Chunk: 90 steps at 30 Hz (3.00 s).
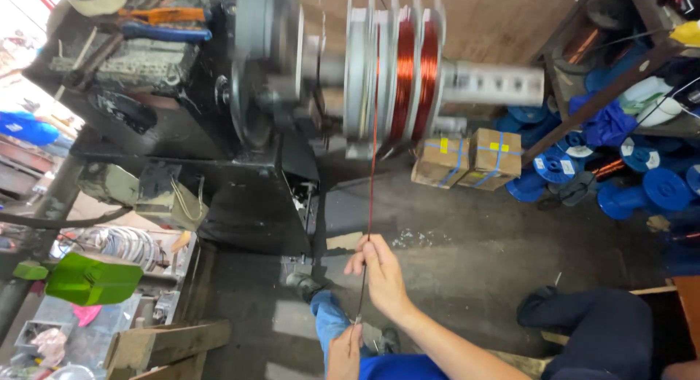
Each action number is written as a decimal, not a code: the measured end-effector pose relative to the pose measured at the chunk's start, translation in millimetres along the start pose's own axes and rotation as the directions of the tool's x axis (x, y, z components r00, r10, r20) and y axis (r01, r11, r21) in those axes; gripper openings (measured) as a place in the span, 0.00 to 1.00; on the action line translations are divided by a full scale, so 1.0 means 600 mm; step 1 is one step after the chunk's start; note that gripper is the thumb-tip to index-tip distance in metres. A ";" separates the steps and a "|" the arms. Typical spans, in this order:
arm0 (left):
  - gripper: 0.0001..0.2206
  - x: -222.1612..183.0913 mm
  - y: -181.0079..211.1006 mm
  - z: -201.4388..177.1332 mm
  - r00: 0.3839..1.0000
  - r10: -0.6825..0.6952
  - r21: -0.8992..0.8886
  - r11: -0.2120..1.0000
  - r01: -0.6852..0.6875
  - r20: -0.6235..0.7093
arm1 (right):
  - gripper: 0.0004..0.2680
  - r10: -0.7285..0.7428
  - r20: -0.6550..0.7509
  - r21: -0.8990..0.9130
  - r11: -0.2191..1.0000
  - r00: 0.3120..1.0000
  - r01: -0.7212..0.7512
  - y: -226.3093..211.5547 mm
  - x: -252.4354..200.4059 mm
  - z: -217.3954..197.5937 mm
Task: Guiding copper wire onto a rotating machine to create electrical coils using a cardboard guide
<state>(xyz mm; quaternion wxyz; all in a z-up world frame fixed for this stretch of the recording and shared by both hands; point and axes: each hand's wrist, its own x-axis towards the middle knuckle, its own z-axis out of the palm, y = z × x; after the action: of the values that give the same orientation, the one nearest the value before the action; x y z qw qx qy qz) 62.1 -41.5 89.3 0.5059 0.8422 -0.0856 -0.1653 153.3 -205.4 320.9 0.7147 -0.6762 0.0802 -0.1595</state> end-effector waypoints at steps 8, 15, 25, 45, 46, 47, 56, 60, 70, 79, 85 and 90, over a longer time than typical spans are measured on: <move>0.23 0.008 0.047 -0.002 1.000 0.010 -0.110 0.994 -0.013 -0.029 | 0.11 0.100 -0.015 -0.008 0.995 0.995 -0.100 0.060 0.003 0.001; 0.20 0.014 0.201 -0.064 0.980 0.071 -0.132 0.987 -0.097 -0.186 | 0.10 0.124 0.018 0.045 0.991 0.992 -0.125 0.041 -0.045 0.011; 0.17 0.120 0.316 -0.082 0.902 0.379 -0.070 0.914 -0.400 -0.208 | 0.11 0.296 0.206 0.024 0.951 0.933 -0.307 0.000 0.015 -0.008; 0.22 0.162 0.057 0.045 0.987 0.103 -0.108 0.987 -0.117 -0.126 | 0.13 0.391 0.267 -0.343 0.893 0.881 -0.292 0.204 -0.023 0.000; 0.22 0.158 0.061 0.040 0.986 0.105 -0.110 0.987 -0.119 -0.126 | 0.13 0.390 0.266 -0.345 0.893 0.882 -0.290 0.195 -0.018 0.001; 0.19 0.157 0.064 0.034 0.980 0.122 -0.087 0.987 -0.137 -0.159 | 0.12 0.359 0.275 -0.333 0.906 0.892 -0.262 0.186 -0.012 0.003; 0.16 0.108 0.229 -0.059 0.964 0.169 -0.109 0.975 -0.194 -0.204 | 0.13 0.328 0.270 -0.314 0.919 0.905 -0.239 0.089 0.010 0.007; 0.22 0.118 0.197 -0.042 0.972 0.194 -0.114 0.971 -0.210 -0.134 | 0.13 0.409 0.218 -0.315 0.889 0.886 -0.333 0.143 0.002 -0.005; 0.21 0.093 0.117 0.001 0.967 0.185 -0.109 0.973 -0.205 -0.173 | 0.11 0.278 0.238 -0.381 0.908 0.931 -0.174 0.202 -0.048 -0.010; 0.19 0.141 0.112 0.000 0.984 0.136 -0.098 0.984 -0.147 -0.117 | 0.09 0.309 0.211 -0.347 0.911 0.927 -0.224 0.222 -0.013 -0.013; 0.18 0.157 0.137 -0.003 0.969 0.197 -0.141 0.966 -0.218 -0.147 | 0.08 0.246 0.203 -0.354 0.921 0.948 -0.163 0.201 0.008 -0.017; 0.19 0.149 0.138 -0.019 0.970 0.184 -0.106 0.974 -0.202 -0.160 | 0.08 0.212 0.245 -0.333 0.935 0.946 -0.123 0.212 0.006 -0.008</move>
<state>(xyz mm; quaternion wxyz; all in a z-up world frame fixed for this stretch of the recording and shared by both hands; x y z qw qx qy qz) 151.7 -99.1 150.1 0.5748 0.8077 -0.1188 -0.0566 170.4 -207.0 194.6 0.6134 -0.7873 0.0614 0.0136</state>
